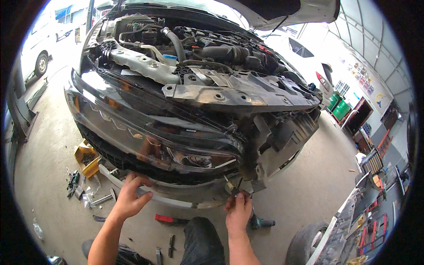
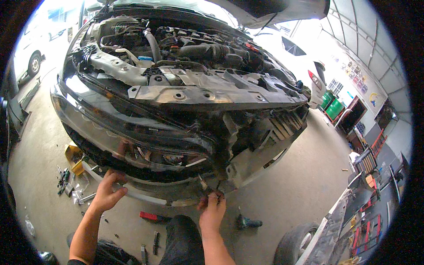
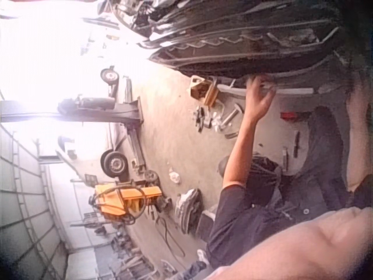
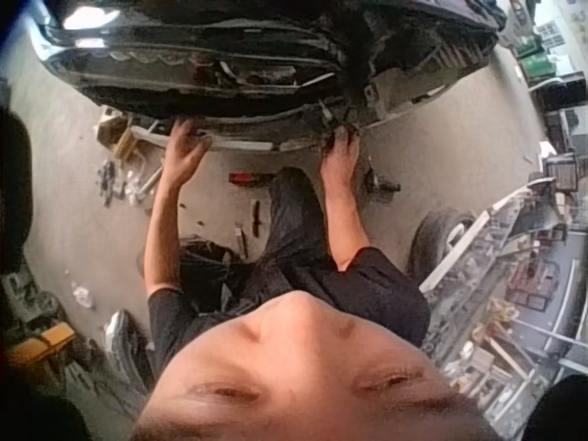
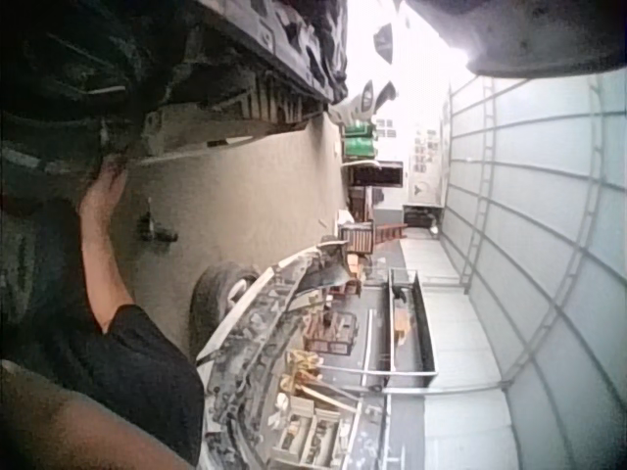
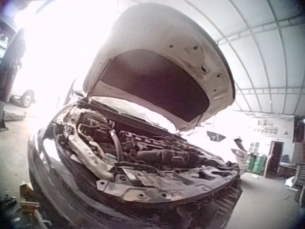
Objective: The person uses a portable work light and a screwdriver to pry and remove the front bumper cover of a white car. They then use a cordless drill to remove fasteners and detach the bumper, exposing the front frame and engine bay.
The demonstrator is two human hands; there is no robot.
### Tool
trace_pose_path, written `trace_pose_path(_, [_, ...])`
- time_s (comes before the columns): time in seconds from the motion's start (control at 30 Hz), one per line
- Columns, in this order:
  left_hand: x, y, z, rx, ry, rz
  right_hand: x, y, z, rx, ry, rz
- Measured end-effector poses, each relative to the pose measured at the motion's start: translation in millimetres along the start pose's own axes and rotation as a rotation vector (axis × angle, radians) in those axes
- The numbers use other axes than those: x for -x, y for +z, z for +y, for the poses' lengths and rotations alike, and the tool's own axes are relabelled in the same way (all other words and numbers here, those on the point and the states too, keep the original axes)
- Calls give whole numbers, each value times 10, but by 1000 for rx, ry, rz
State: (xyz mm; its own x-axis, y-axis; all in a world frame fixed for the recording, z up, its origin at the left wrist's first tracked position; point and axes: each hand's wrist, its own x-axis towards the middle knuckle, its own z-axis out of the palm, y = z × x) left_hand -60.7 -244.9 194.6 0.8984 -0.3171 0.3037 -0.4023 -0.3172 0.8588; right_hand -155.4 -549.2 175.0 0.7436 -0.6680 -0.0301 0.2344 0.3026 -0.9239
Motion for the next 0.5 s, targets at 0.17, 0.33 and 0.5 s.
trace_pose_path(0.17, [18, 10, -37, -33, 25, 6, 76, 140, -69, -81, 29, 62])
trace_pose_path(0.33, [18, 23, -83, 0, 47, -9, -69, -155, -48, -61, 173, -14])
trace_pose_path(0.5, [23, 10, -54, -3, -11, -10, 110, 193, -109, -197, -15, 22])
